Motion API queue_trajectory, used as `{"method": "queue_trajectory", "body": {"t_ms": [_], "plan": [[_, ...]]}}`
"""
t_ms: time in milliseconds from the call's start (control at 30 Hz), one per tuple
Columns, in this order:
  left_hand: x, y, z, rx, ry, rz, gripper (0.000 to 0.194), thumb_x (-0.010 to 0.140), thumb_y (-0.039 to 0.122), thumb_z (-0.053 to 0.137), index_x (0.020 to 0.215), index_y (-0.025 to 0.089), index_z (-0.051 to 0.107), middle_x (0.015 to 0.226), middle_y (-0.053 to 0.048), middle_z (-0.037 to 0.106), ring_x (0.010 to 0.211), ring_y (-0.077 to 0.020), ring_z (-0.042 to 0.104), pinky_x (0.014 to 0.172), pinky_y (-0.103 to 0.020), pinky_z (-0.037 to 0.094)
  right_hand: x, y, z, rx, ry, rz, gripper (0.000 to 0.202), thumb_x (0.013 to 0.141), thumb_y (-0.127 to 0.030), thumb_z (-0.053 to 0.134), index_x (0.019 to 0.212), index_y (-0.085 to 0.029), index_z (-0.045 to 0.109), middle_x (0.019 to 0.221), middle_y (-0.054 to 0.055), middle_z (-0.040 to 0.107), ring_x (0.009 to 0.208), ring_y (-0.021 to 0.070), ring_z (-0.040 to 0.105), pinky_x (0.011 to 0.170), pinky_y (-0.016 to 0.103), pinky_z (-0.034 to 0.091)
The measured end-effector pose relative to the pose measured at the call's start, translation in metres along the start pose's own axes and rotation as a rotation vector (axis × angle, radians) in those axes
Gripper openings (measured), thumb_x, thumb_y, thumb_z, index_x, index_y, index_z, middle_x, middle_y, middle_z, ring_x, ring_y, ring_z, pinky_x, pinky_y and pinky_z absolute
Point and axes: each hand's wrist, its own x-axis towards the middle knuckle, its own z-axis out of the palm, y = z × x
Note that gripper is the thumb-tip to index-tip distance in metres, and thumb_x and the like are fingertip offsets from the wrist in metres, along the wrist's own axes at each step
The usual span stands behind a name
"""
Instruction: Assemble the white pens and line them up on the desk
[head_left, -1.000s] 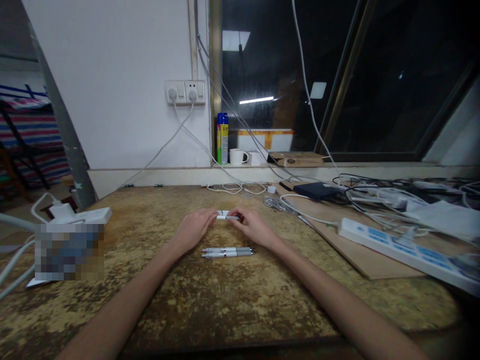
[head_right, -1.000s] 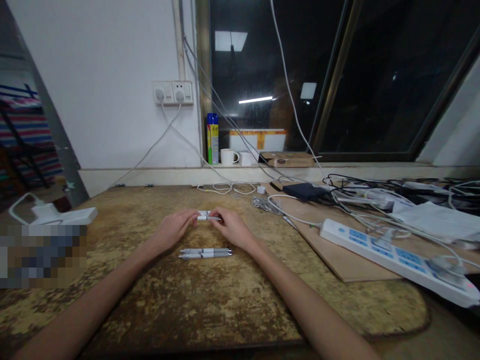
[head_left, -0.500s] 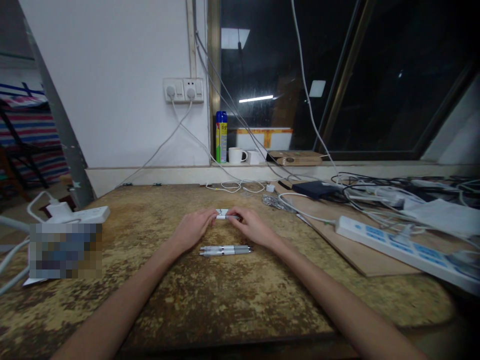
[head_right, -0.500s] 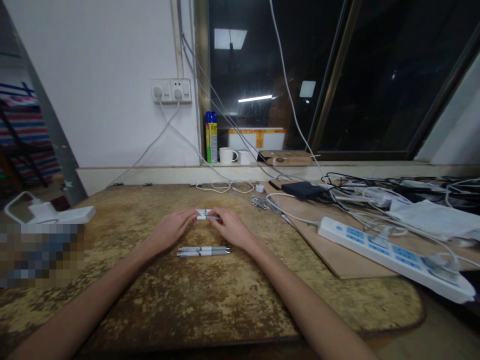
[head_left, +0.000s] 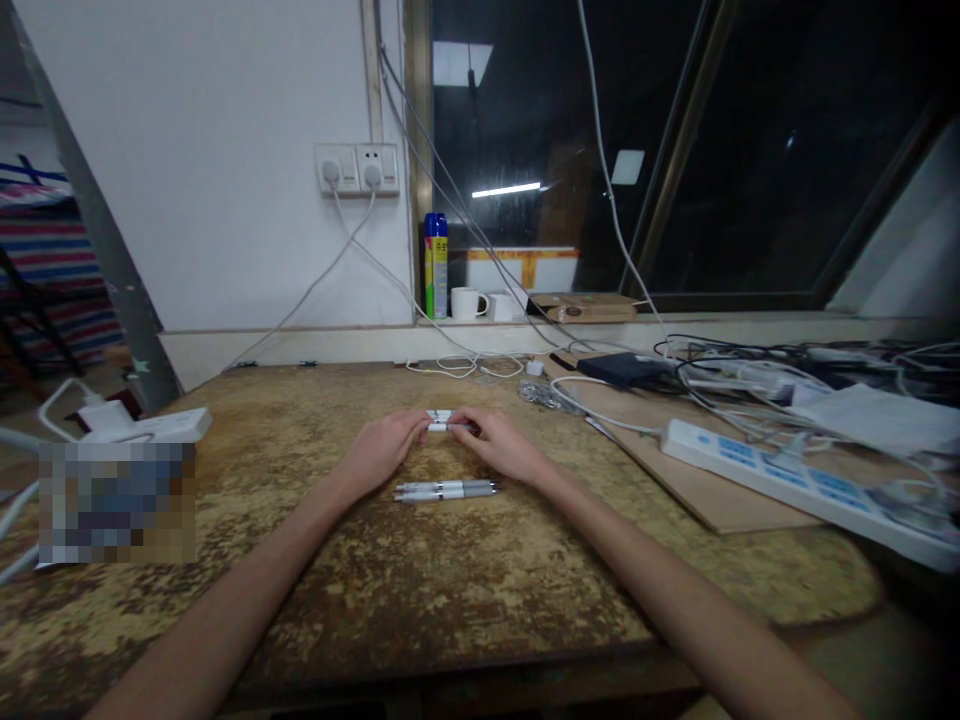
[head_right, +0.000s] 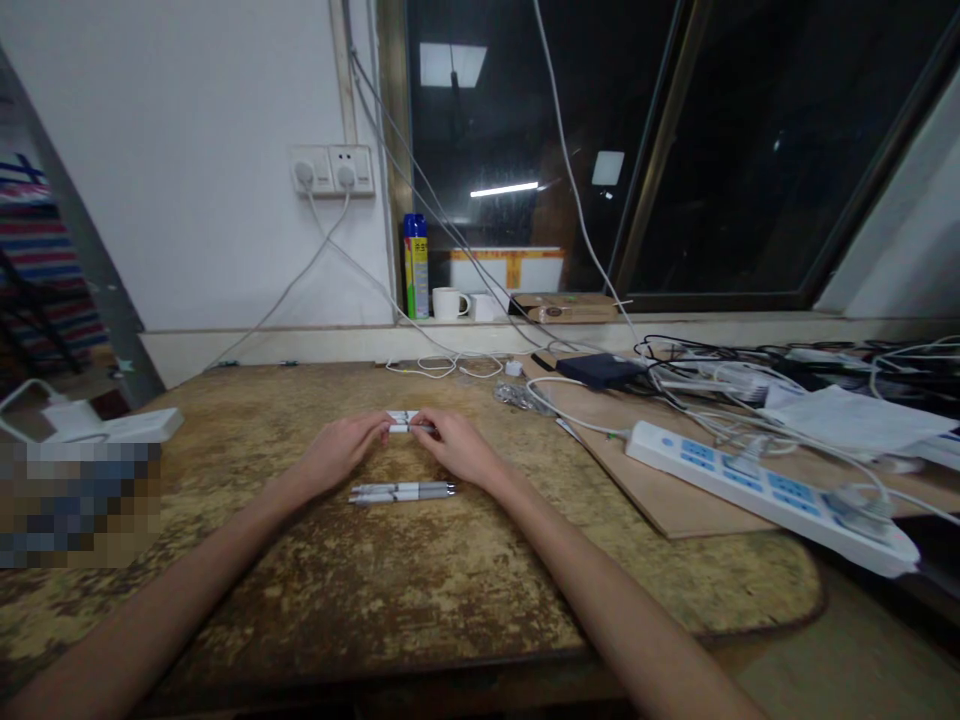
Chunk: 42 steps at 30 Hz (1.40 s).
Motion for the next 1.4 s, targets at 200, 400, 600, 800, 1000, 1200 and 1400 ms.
{"method": "queue_trajectory", "body": {"t_ms": [200,400,600,800,1000,1200,1400], "plan": [[-0.0014,0.0002,-0.0015,-0.009,0.009,-0.011,0.033,0.105,0.033,0.032,0.1,0.022,0.062,0.096,-0.005,0.07,0.089,-0.0208,0.065,0.078,-0.029,0.046,0.0028,0.0015,0.0026,0.092,0.081,-0.01,0.017,0.09,-0.025,0.062,0.106,-0.018,0.066,0.1,0.006,0.071,0.09,0.0187,0.064,0.08,0.029,0.047],[-0.002,0.0022,-0.0018,-0.029,0.024,-0.01,0.031,0.105,0.033,0.033,0.098,0.022,0.061,0.098,-0.005,0.07,0.09,-0.0208,0.065,0.08,-0.03,0.046,0.0021,0.0011,0.003,0.101,0.015,0.094,0.029,0.099,-0.038,0.05,0.095,-0.018,0.071,0.082,0.004,0.073,0.074,0.0176,0.064,0.07,0.028,0.045],[-0.0021,0.0025,-0.0008,-0.051,0.019,-0.014,0.031,0.105,0.032,0.033,0.101,0.022,0.062,0.1,-0.005,0.07,0.092,-0.0206,0.065,0.08,-0.03,0.046,0.0026,0.004,0.0046,0.178,0.031,0.068,0.02,0.094,-0.032,0.058,0.103,-0.018,0.069,0.092,0.005,0.074,0.082,0.0175,0.066,0.072,0.027,0.048],[-0.0017,0.005,-0.002,-0.072,0.029,-0.019,0.032,0.105,0.032,0.032,0.1,0.022,0.062,0.099,-0.005,0.07,0.092,-0.0206,0.065,0.082,-0.03,0.047,0.0043,0.006,0.0058,0.214,0.08,0.083,0.021,0.094,-0.033,0.057,0.104,-0.019,0.069,0.096,0.005,0.074,0.086,0.0178,0.066,0.078,0.029,0.049],[-0.0023,0.0056,-0.0017,-0.075,0.023,-0.035,0.031,0.104,0.033,0.033,0.1,0.023,0.062,0.098,-0.004,0.071,0.091,-0.0208,0.066,0.081,-0.029,0.047,0.0053,0.0068,0.0045,0.243,0.062,0.048,0.015,0.09,-0.03,0.06,0.096,-0.018,0.068,0.091,0.004,0.072,0.087,0.0186,0.065,0.081,0.03,0.049],[-0.0019,0.0054,0.0002,-0.078,0.038,-0.04,0.033,0.105,0.033,0.031,0.098,0.024,0.063,0.1,-0.003,0.072,0.093,-0.0209,0.067,0.083,-0.03,0.047,0.0053,0.006,0.0077,0.306,0.1,0.113,0.021,0.092,-0.037,0.057,0.097,-0.018,0.066,0.091,0.005,0.071,0.085,0.0181,0.065,0.079,0.03,0.05],[-0.0034,0.0044,0.0017,-0.095,0.043,-0.051,0.034,0.105,0.035,0.032,0.1,0.024,0.064,0.108,-0.003,0.072,0.098,-0.022,0.067,0.087,-0.032,0.047,0.0046,0.0071,0.0077,0.328,0.11,0.063,0.021,0.087,-0.035,0.064,0.099,-0.018,0.068,0.097,0.006,0.072,0.089,0.0185,0.066,0.086,0.032,0.051]]}}
